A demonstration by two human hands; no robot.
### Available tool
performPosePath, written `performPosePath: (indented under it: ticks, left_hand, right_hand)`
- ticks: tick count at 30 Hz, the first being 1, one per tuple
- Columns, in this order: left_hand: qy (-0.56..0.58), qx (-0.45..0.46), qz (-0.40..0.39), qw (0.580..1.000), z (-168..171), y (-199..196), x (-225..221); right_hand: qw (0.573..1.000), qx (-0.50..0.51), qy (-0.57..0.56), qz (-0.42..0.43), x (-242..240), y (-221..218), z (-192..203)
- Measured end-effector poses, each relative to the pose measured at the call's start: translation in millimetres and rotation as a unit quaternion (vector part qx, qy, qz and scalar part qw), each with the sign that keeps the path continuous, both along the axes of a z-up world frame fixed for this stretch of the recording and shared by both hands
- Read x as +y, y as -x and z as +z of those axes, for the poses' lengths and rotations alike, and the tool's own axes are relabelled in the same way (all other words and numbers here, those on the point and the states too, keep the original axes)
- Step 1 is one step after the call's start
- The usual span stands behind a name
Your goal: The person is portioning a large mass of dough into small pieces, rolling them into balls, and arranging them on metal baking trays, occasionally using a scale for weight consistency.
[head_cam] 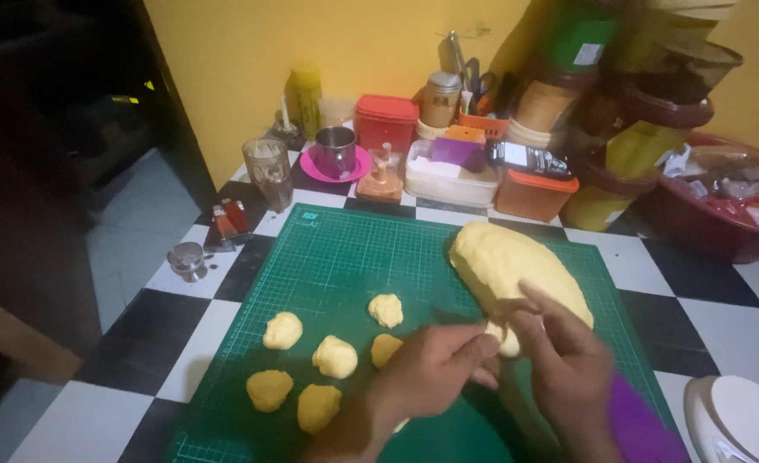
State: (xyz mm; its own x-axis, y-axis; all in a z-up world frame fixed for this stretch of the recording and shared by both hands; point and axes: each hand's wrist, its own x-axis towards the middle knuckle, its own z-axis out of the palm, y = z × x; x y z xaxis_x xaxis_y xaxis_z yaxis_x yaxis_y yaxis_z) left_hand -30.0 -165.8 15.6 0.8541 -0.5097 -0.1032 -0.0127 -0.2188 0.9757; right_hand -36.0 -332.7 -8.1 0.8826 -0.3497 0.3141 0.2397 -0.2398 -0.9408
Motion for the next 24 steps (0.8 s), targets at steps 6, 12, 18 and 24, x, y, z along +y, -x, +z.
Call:
performPosePath:
  ticks: [6, 12, 18, 24]
  left_hand:
    - [0.004, -0.208, 0.084, 0.974, -39, -10, -8]
    - [0.106, -0.118, -0.036, 0.987, -21, -4, 3]
    - [0.053, 0.155, 0.061, 0.985, 12, 0, -5]
    - [0.094, 0.134, 0.003, 0.986, -8, -3, -12]
  right_hand:
    - [0.976, 0.006, 0.09, 0.199, -9, 3, -4]
    - [0.995, 0.0, 0.016, 0.099, -3, 4, 0]
    - [0.944, -0.178, 0.181, 0.213, -20, 1, -15]
    - [0.964, -0.052, 0.117, 0.231, -28, -9, -23]
